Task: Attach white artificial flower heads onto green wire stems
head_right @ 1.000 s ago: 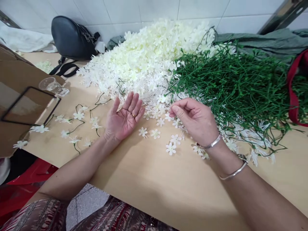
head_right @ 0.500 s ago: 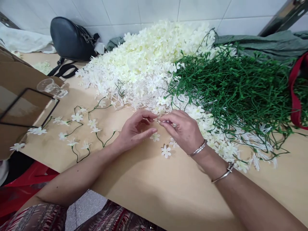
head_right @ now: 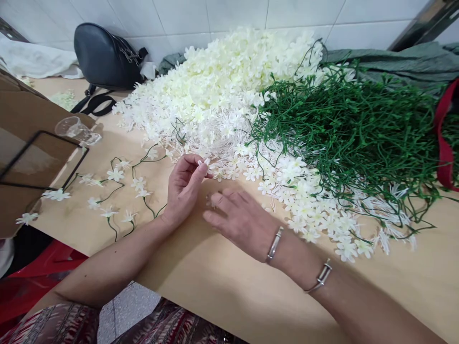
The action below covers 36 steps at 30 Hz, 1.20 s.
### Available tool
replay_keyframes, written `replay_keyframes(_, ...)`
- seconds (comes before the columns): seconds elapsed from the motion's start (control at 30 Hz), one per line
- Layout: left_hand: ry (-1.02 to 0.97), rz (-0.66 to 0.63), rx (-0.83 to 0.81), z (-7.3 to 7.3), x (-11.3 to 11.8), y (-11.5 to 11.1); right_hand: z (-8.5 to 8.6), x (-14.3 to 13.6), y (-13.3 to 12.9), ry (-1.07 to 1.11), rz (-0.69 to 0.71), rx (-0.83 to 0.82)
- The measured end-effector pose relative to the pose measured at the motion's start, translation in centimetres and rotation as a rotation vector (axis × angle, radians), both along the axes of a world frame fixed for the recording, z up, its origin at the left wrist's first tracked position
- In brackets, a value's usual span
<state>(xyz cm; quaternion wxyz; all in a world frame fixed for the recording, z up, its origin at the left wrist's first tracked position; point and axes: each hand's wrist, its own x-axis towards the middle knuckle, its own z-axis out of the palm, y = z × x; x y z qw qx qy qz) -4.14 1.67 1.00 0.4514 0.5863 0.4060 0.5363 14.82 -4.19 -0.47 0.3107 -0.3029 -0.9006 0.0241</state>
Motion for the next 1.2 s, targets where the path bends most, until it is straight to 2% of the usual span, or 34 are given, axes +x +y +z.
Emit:
replay_keyframes(0.1, 0.043, -0.058, 0.010, 0.0, 0.1, -0.4, -1.7, 0.2, 1.1, -0.045, -0.019, -0.002)
replay_keyframes(0.17, 0.099, -0.116, 0.017, -0.1, 0.2, -0.7, -2.3, 1.2, 2.3, -0.020, -0.106, -0.025)
replay_keyframes(0.33, 0.158, -0.265, -0.064, -0.5, 0.4, -0.9, -1.4, 3.5, 3.5, -0.021, -0.182, 0.033)
replay_keyframes(0.5, 0.147, -0.279, -0.087, -0.9, 0.5, -0.5, -0.2, 4.2, 3.1, -0.006, -0.366, 0.026)
replay_keyframes(0.67, 0.180, -0.262, -0.100, -0.9, 0.5, -0.5, -0.9, 5.3, 4.3, -0.047, -0.595, 0.055)
replay_keyframes(0.77, 0.180, -0.254, -0.110, -0.9, 0.5, -0.5, -1.4, 5.8, 4.7, -0.103, -0.673, 0.049)
replay_keyframes(0.83, 0.187, -0.244, -0.120, -0.9, 0.4, -0.4, -1.3, 6.1, 4.6, -0.101, -0.660, 0.026)
replay_keyframes(1.0, 0.194, -0.249, -0.139, -0.9, 0.3, -0.3, -0.4, 6.8, 3.9, 0.025, -0.484, -0.117)
replay_keyframes(1.1, 0.184, -0.257, -0.138, -0.8, 0.4, -0.4, -0.1, 6.4, 4.0, 0.080, -0.524, -0.089)
replay_keyframes(1.2, 0.175, -0.264, -0.138, -0.7, 0.6, -0.4, -0.2, 5.2, 4.6, 0.028, -0.525, -0.052)
